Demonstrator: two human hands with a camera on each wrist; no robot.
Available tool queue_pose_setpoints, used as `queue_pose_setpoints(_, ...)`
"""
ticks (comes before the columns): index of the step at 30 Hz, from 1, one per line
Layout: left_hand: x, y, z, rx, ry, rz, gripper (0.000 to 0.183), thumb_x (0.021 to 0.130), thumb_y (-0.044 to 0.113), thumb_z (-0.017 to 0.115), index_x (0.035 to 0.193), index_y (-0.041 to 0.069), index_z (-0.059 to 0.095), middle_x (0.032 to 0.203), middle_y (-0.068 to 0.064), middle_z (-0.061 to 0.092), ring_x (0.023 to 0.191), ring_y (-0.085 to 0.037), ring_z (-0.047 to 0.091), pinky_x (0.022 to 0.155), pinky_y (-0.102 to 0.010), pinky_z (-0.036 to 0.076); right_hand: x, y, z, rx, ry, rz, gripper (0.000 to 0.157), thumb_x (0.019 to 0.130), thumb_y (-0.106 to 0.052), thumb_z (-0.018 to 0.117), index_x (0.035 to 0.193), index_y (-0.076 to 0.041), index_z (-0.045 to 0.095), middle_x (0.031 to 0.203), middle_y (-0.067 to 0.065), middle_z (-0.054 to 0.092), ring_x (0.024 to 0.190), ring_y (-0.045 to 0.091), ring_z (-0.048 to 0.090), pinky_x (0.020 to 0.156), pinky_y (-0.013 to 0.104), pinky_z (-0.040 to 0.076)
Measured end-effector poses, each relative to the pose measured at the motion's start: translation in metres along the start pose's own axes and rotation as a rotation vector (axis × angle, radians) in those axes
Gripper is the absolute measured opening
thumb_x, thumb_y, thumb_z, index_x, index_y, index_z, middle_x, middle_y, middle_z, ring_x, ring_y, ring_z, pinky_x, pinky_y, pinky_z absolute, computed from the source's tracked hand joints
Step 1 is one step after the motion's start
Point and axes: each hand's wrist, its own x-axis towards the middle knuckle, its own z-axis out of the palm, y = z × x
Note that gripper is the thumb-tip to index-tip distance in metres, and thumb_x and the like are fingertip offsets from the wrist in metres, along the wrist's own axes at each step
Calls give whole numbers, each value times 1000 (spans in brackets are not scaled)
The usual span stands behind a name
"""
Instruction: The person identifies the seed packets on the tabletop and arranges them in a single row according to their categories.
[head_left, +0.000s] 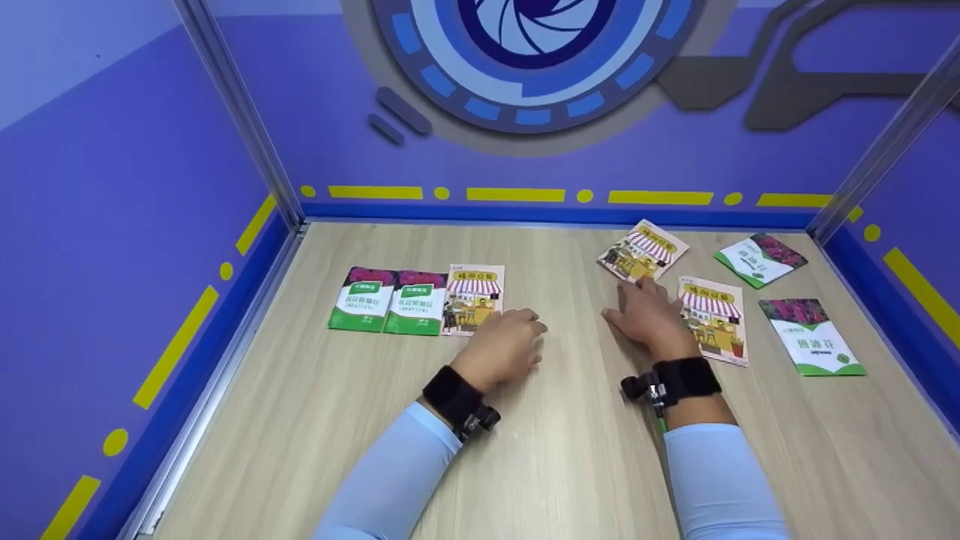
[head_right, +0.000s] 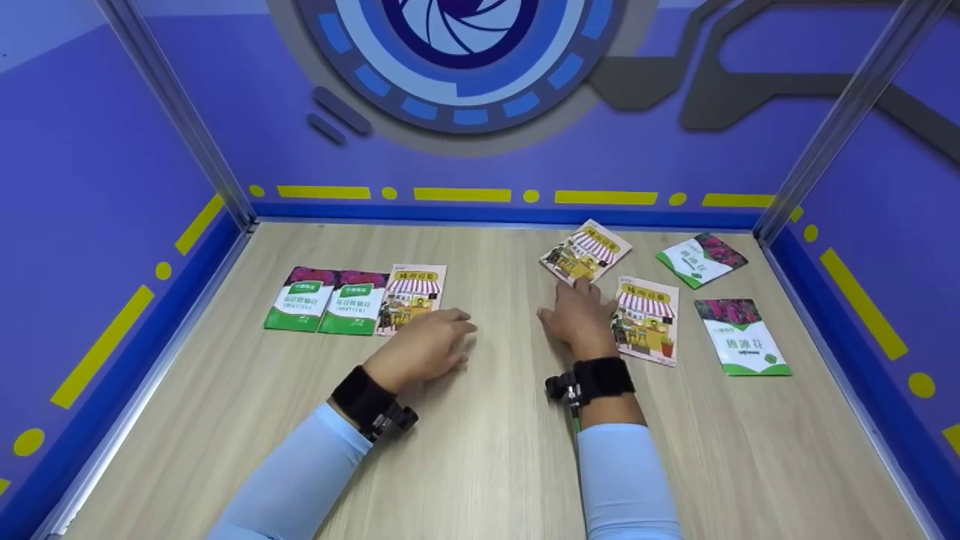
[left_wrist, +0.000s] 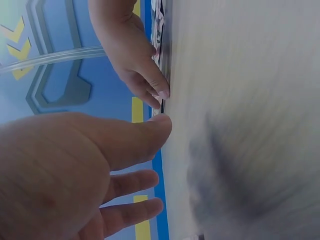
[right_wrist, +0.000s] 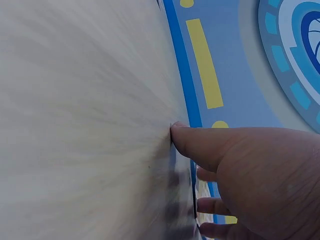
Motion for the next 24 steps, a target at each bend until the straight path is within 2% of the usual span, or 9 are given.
queue_pose_setpoints(3,1,2,-1,-15,-13,-1,44,108,33,77,149,18,74,152,-5,71,139,-27,69,121,-49,56,-1,-1,-1,-16,0,7,84,112,-47,65,173,4,37,173,40,30,163,62,27,131,89,13)
queue_pose_setpoints(5,1,3,-2,-25,-23,1,45,108,33,76,150,18,74,153,-5,70,140,-27,69,123,-50,55,-2,-3,-1,-31,10,4,80,113,-46,65,169,6,43,167,40,37,159,62,33,131,88,17)
queue_pose_setpoints(9,1,3,-2,-30,-22,1,45,108,34,76,149,18,74,156,-5,69,141,-28,68,123,-51,55,-5,-4,-2,-63,56,-30,57,113,-35,64,152,6,64,151,39,50,143,61,47,124,83,34)
queue_pose_setpoints(11,1,2,-1,-24,-20,-7,44,108,34,76,149,18,75,157,-5,69,142,-28,68,122,-51,55,-7,-4,-3,-72,81,-53,47,112,-28,63,144,6,69,150,39,51,139,61,51,120,78,41)
queue_pose_setpoints(16,1,0,-1,-9,-22,-25,45,108,38,76,149,19,75,158,-5,68,141,-28,68,120,-52,57,-7,-2,-6,-46,119,-98,36,111,-15,59,136,8,72,158,37,55,144,59,56,121,71,48)
queue_pose_setpoints(21,2,1,0,-36,-43,-24,51,108,45,75,152,19,73,160,-5,67,144,-29,67,123,-51,54,-7,-2,-8,0,120,-91,27,110,-9,58,127,5,74,132,32,72,121,54,71,105,68,58)
queue_pose_setpoints(24,3,2,0,-22,-37,-3,51,108,46,75,152,19,73,159,-4,68,143,-27,68,122,-48,56,-5,-2,-9,-8,125,-75,26,110,-10,60,126,2,77,127,30,76,117,51,74,101,67,60)
